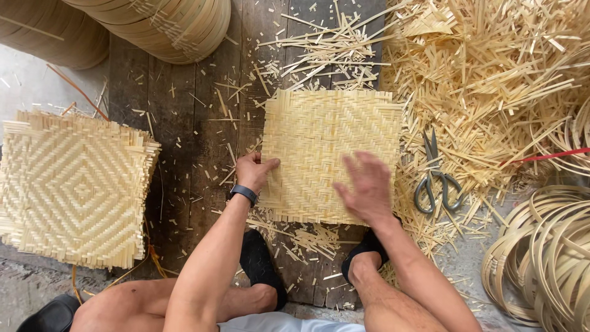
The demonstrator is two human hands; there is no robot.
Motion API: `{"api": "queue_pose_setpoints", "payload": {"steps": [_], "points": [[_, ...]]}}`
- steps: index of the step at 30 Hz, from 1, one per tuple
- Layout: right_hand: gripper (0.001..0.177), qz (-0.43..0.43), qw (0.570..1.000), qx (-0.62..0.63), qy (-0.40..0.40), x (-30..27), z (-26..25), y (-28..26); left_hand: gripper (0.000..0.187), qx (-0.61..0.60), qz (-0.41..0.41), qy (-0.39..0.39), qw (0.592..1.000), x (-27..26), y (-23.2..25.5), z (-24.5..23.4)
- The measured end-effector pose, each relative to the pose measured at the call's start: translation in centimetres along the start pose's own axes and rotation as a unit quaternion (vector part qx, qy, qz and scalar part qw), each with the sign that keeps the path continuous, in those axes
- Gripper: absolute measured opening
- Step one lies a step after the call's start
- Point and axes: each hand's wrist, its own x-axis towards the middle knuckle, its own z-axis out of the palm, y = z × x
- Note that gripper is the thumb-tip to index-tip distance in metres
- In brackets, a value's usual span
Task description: The person assembles round bamboo trays by placing a woven bamboo mat onto a wooden block, fitting a bamboo ring around the edge, and trimming the excess mat with shears. The person repeats this process for multiple trays, stacking the finished ones nearby.
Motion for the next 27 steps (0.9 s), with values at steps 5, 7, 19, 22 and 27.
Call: {"api": "queue_pose_setpoints", "payload": {"steps": [5,7,19,22,27], "points": [[0.068,-0.045,0.989,-0.135,0.043,0.4,0.8,-2.6,0.015,0.096,0.026,0.094,0.991,-5.8,3.5,2.1],[0.068,-0.032,0.993,-0.116,0.008,0.0,0.9,-2.4,0.007,0.018,0.319,0.086,0.944,-11.5,4.4,4.6],[0.07,-0.026,0.997,-0.074,-0.021,-0.4,2.4,-1.6,0.015,0.075,0.075,0.079,0.991,-4.2,2.2,0.7],[0.07,-0.032,0.996,-0.087,-0.019,0.1,2.2,-1.8,0.019,0.004,0.027,0.025,0.999,-0.2,0.0,-0.1],[0.071,-0.019,0.996,-0.066,-0.05,0.1,1.5,-1.5,0.031,0.029,0.031,0.021,0.999,0.7,-3.0,-0.2]]}}
